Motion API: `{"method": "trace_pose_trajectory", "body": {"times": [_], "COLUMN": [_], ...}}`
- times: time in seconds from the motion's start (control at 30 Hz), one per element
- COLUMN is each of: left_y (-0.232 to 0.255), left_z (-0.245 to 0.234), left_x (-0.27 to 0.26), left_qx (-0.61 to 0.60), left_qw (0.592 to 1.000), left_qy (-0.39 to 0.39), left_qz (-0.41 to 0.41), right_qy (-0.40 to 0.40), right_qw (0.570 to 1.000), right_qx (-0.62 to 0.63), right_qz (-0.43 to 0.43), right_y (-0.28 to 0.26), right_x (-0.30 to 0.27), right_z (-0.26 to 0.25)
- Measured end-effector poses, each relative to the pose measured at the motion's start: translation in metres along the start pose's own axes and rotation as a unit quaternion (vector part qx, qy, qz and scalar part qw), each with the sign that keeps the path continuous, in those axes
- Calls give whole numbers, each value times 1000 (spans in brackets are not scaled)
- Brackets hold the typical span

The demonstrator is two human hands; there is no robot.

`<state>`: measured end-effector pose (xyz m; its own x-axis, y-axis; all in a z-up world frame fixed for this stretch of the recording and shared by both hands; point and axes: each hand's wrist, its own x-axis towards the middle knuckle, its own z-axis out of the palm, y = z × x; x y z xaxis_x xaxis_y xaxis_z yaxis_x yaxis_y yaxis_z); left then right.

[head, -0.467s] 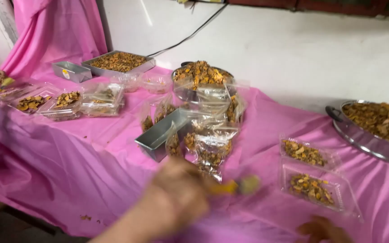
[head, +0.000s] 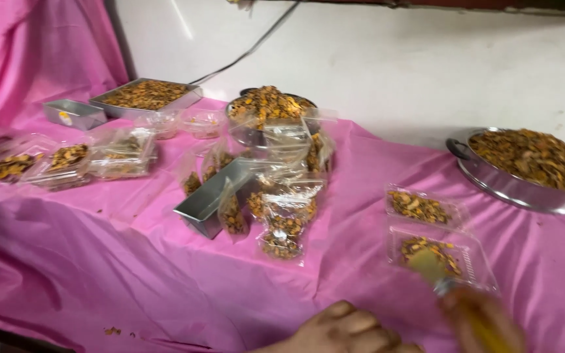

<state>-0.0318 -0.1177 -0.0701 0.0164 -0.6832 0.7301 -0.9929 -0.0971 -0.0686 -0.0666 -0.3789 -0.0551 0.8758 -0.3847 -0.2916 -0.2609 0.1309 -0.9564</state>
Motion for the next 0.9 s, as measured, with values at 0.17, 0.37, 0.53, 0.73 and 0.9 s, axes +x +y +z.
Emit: {"method": "trace_pose_trajectory", "body": {"times": [0.17, 0.37, 0.53, 0.73, 0.9], "left_y": [-28, -100, -153, -151, -155], "left_z": [47, 137, 199, 172, 175], "left_x": [-7, 42, 56, 47, 44], "left_qx": [44, 4, 125, -20, -44], "left_qw": [998, 998, 987, 988, 980], "left_qy": [-48, -24, -42, -101, -123], "left_qz": [19, -55, -90, -115, -147], "right_qy": [203, 287, 319, 295, 302], "right_qw": [903, 892, 905, 911, 879], "right_qx": [59, -69, -87, -136, -257], "right_qz": [-375, -344, -268, -254, -265], "right_y": [33, 53, 44, 42, 57], "right_x": [87, 111, 106, 102, 122], "right_z": [-72, -78, -76, -71, -85]}}
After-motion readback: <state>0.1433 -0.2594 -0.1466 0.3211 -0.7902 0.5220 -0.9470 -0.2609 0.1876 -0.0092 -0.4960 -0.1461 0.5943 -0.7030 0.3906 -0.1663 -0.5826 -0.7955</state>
